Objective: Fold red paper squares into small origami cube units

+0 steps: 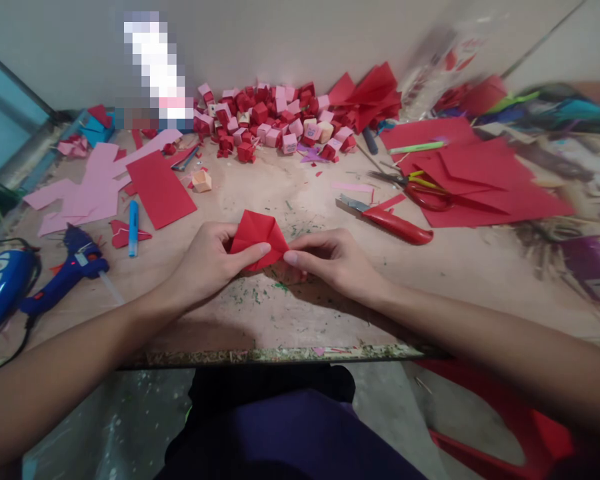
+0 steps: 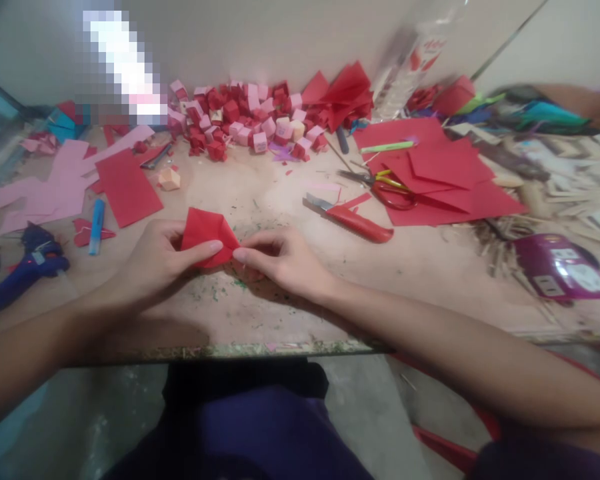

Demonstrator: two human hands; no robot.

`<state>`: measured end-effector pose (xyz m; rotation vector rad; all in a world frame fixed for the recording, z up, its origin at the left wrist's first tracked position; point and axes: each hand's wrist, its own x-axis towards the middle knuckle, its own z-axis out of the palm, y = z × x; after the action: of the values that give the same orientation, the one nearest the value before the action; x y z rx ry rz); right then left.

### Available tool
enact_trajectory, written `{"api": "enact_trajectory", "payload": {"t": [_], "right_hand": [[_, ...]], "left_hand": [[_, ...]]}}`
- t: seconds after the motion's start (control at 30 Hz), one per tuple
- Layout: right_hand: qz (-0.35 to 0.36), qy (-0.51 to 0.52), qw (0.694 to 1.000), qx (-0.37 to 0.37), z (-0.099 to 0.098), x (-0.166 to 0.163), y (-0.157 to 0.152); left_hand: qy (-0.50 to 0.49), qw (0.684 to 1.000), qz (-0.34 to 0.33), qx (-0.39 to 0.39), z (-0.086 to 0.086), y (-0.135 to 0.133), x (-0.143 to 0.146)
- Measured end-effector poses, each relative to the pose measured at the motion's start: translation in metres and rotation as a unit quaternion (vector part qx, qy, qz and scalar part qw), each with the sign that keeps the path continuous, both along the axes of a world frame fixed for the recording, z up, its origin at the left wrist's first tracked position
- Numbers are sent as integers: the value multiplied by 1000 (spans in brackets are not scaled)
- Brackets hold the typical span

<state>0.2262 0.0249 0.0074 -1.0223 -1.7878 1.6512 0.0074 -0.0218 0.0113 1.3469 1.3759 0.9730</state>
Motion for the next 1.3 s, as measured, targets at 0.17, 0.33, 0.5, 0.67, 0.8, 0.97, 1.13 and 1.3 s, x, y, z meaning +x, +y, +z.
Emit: {"api": "enact_trajectory", "payload": {"t": [0.17,0.33,0.5,0.67,0.8,0.97,1.13,1.3], "right_hand": [[-2,10,1000,-2,-3,0,1],[-9,13,1000,5,-8,-1,3],[-22,15,1000,8,-9,-1,3],[-28,9,1000,7,-8,-1,1],[-25,-7,1000,7,-4,-1,0],[0,-24,1000,11,-3,-1,-1],[9,-4,1000,12,-6,0,1],[12,-23,1000,7,-7,1,1]], "left_hand": [[25,1000,-7,0,0,-1,2],[51,999,-11,10,-1,-3,2],[48,999,-10,2,0,-2,2],[49,999,-11,-1,0,-2,2],[42,999,-8,-1,0,-3,2],[38,999,-3,-6,2,-2,2],[52,999,-4,4,3,-1,2],[60,998,-6,2,6,-1,2]]}}
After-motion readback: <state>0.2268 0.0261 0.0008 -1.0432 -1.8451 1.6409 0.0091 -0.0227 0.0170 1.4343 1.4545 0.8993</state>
